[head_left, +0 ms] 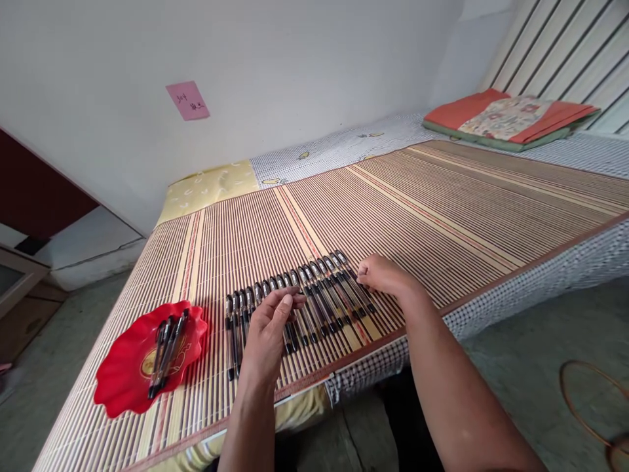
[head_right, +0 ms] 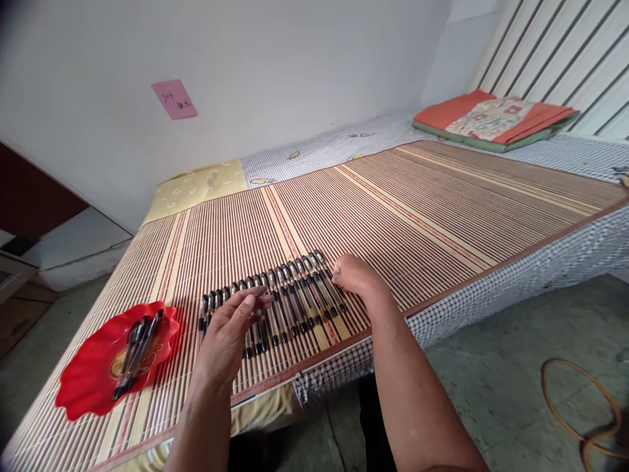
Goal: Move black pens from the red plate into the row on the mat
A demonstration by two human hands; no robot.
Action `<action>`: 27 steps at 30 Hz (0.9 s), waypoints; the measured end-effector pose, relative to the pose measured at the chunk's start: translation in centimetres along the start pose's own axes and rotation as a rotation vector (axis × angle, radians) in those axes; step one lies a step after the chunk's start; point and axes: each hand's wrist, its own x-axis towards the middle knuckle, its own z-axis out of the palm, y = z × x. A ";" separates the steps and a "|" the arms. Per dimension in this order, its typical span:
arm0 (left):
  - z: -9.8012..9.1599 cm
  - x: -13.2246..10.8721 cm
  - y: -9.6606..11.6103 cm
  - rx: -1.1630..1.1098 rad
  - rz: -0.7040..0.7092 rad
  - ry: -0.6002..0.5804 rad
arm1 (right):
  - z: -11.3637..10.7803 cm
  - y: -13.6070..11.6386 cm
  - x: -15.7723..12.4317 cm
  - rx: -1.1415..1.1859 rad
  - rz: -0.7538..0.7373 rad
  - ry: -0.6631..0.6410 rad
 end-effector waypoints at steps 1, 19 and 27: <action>0.0 0.0 0.0 0.003 -0.003 -0.001 | -0.1 -0.1 -0.1 0.002 -0.006 -0.003; -0.1 0.1 -0.5 0.015 -0.022 -0.039 | -0.1 0.1 -0.1 0.037 -0.019 -0.031; 0.0 0.1 -0.4 0.015 -0.020 -0.045 | -0.2 0.0 -0.2 0.056 -0.013 -0.035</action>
